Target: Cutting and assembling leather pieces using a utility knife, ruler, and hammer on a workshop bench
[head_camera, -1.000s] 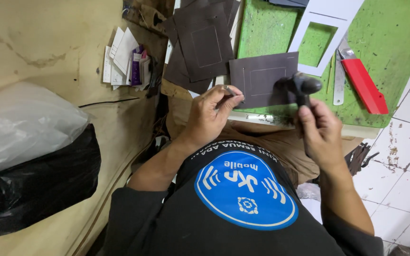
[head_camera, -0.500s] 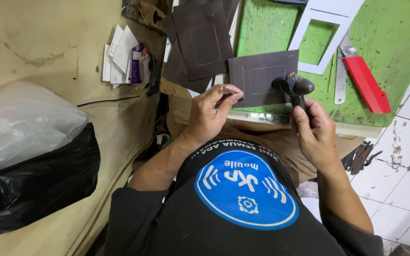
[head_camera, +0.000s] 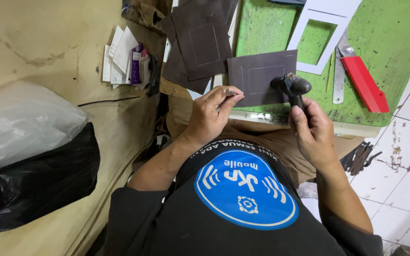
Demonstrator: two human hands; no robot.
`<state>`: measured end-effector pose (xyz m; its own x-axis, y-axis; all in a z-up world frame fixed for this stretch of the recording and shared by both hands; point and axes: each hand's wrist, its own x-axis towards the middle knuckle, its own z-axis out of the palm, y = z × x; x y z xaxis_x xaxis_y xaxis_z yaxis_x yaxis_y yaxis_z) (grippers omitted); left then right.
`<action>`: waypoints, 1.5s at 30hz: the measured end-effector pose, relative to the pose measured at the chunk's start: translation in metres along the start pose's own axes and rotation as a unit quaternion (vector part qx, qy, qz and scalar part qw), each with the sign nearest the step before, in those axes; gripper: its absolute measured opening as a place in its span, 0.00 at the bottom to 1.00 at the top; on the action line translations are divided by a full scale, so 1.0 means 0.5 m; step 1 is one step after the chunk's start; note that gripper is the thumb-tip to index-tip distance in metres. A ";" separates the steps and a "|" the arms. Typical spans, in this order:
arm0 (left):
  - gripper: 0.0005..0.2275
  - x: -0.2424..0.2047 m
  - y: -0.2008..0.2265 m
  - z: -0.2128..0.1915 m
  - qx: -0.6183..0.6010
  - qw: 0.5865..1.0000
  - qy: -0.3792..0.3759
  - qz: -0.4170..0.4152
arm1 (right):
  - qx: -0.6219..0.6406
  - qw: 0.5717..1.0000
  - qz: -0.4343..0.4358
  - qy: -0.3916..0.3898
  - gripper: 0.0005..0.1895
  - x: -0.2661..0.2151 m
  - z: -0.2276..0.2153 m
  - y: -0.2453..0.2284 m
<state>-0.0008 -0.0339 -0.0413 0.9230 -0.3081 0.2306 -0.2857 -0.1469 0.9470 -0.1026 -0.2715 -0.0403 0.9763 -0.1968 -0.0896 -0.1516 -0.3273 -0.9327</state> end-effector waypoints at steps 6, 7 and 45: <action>0.05 -0.026 -0.024 0.011 0.090 0.993 -0.029 0.077 | -0.082 0.996 -0.019 0.002 0.10 0.003 -0.007 -0.035; 0.06 -0.033 -0.030 0.015 0.125 0.985 -0.040 0.109 | -0.120 0.992 -0.028 -0.001 0.11 0.004 -0.012 -0.048; 0.05 0.086 0.032 0.026 0.098 0.991 -0.076 0.047 | -0.454 0.874 -0.121 0.125 0.21 0.139 -0.274 0.073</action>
<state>0.0309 -0.0616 -0.0190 0.8450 -0.4646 0.2649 -0.4262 -0.2857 0.8583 -0.0615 -0.4238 -0.0325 0.9496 -0.1800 0.2565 -0.1170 -0.9630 -0.2428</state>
